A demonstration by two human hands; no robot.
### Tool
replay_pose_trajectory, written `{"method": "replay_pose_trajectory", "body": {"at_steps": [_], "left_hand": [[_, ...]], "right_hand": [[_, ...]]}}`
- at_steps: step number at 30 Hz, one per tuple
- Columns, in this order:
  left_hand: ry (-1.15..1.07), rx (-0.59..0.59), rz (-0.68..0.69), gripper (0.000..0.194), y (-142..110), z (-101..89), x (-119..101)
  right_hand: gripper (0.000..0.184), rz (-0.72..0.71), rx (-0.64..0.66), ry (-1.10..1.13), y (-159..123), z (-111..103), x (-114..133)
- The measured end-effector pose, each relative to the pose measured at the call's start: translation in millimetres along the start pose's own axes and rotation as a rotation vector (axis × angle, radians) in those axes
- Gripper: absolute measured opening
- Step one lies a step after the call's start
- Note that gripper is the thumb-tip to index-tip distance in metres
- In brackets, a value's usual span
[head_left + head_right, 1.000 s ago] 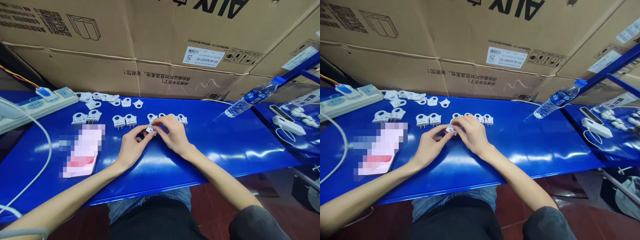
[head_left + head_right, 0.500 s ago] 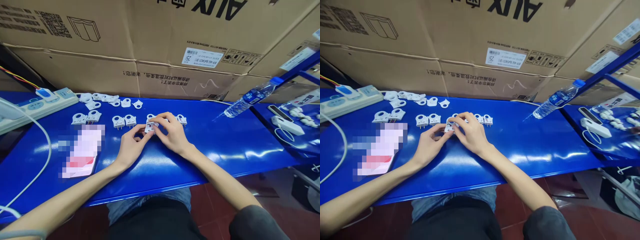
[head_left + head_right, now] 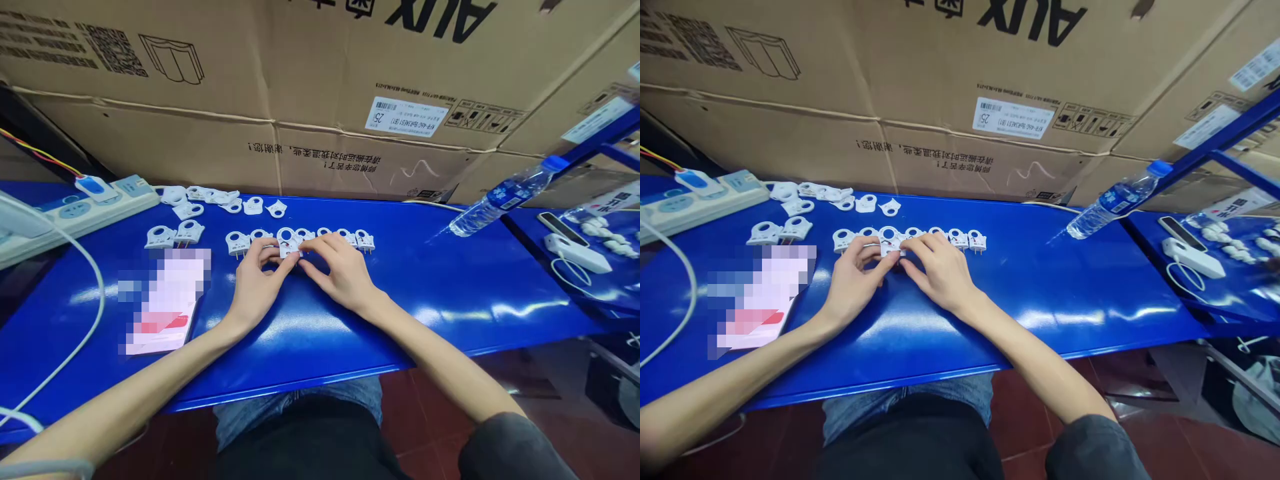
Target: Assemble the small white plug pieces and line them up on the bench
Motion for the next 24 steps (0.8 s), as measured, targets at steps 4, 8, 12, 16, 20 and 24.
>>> {"method": "replay_pose_trajectory", "body": {"at_steps": [4,8,12,16,20,24], "left_hand": [[0.002,0.023,-0.015,0.048,-1,2.5,1],[0.021,0.037,0.000,0.049,-1,3.1,-1],[0.093,-0.079,0.112,0.056,0,-9.5,-13],[0.278,-0.194,0.304,0.045,-5,-20.9,-34],[0.449,-0.096,0.426,0.021,-11,-9.0,-44],[0.536,-0.056,0.463,0.021,-12,-3.1,-42]], "right_hand": [[0.018,0.033,0.017,-0.006,-2,4,-3],[0.017,0.035,-0.011,-0.006,-2,1,-3],[0.016,0.027,-0.069,-0.011,-1,-6,-3],[0.013,0.052,-0.122,-0.032,0,-12,-7],[0.013,0.081,-0.080,-0.035,0,-7,-10],[0.016,0.087,-0.015,-0.031,0,0,-10]]}}
Point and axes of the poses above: each hand's wrist, its own y-axis towards the middle knuckle, its own z-axis out of the palm, x = y × z, the point moved 9 cm from there along y, towards the middle knuckle, and after that the axes turned 3 degrees about y, right-handed, at the moved point
